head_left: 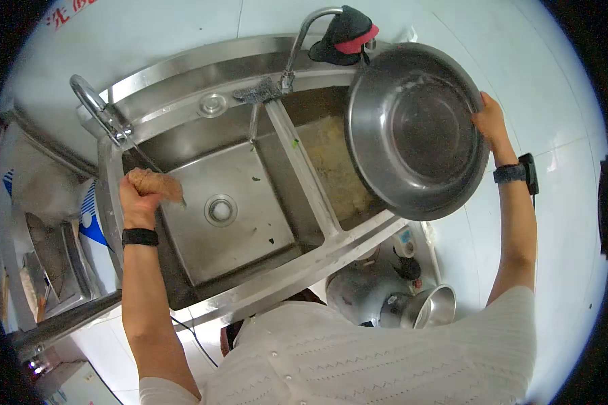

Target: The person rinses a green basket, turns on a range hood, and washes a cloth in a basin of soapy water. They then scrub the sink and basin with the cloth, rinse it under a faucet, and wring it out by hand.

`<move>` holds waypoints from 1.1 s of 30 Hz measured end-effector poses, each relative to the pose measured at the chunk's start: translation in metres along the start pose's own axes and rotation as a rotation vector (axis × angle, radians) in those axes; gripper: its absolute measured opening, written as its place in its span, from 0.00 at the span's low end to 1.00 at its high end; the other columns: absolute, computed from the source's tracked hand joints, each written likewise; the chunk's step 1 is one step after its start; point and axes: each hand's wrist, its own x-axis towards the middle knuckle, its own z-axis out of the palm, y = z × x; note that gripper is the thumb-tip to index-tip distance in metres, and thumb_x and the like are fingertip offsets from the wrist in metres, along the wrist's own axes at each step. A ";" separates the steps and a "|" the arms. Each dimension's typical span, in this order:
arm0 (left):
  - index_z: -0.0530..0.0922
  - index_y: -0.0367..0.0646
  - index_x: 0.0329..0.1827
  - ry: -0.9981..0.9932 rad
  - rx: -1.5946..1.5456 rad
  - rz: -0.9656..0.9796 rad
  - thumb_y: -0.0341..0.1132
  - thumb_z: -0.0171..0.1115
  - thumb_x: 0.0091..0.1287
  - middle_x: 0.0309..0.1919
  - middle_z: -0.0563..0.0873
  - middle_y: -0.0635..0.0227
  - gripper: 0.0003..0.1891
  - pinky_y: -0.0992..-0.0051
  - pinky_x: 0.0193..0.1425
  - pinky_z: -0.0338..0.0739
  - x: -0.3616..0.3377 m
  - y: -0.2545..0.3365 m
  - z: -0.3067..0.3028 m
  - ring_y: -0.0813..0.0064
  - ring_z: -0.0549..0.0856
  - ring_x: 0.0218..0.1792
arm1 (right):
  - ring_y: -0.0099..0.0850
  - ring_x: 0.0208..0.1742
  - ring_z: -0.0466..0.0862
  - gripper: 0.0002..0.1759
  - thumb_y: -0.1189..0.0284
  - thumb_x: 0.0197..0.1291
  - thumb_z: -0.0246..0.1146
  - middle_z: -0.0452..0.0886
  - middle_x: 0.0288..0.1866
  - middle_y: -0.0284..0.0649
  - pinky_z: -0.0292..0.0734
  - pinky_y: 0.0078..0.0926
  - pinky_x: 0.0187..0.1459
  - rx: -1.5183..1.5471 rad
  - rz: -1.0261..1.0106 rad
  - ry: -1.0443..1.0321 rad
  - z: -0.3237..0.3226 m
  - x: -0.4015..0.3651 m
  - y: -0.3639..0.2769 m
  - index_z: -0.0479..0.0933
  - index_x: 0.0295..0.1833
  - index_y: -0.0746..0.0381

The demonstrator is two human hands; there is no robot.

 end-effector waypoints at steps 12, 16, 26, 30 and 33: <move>0.67 0.47 0.22 -0.195 -0.347 -0.185 0.37 0.41 0.59 0.21 0.74 0.69 0.10 0.70 0.32 0.72 -0.019 0.020 0.012 0.71 0.75 0.24 | 0.25 0.31 0.69 0.08 0.78 0.36 0.53 0.70 0.26 0.34 0.66 0.22 0.33 1.021 0.470 0.016 0.098 -0.042 0.169 0.70 0.28 0.61; 0.67 0.46 0.23 -0.077 -0.293 -0.167 0.38 0.42 0.59 0.22 0.74 0.69 0.09 0.69 0.34 0.72 -0.027 0.022 0.021 0.70 0.75 0.25 | 0.27 0.36 0.70 0.06 0.77 0.40 0.55 0.71 0.31 0.33 0.65 0.21 0.40 1.160 0.533 0.012 0.174 -0.058 0.221 0.70 0.29 0.59; 0.67 0.45 0.24 0.130 -0.239 -0.164 0.38 0.43 0.57 0.22 0.74 0.67 0.09 0.63 0.39 0.72 -0.013 0.001 0.000 0.68 0.75 0.28 | 0.38 0.41 0.73 0.17 0.77 0.38 0.57 0.73 0.41 0.45 0.71 0.36 0.41 0.595 0.731 -0.051 0.246 -0.097 0.245 0.68 0.39 0.68; 0.66 0.45 0.21 0.208 -0.149 -0.113 0.37 0.41 0.57 0.21 0.73 0.67 0.09 0.64 0.39 0.72 -0.025 0.007 0.033 0.69 0.75 0.27 | 0.46 0.51 0.69 0.23 0.76 0.41 0.57 0.69 0.50 0.54 0.66 0.36 0.48 -0.317 0.342 -0.285 0.234 -0.070 0.178 0.66 0.48 0.69; 0.64 0.47 0.18 0.178 -0.212 -0.107 0.36 0.40 0.57 0.18 0.71 0.68 0.10 0.68 0.34 0.72 -0.040 0.012 0.064 0.70 0.73 0.23 | 0.43 0.50 0.71 0.26 0.75 0.43 0.56 0.70 0.51 0.50 0.65 0.31 0.51 0.153 -0.161 0.007 0.279 -0.032 0.111 0.64 0.53 0.66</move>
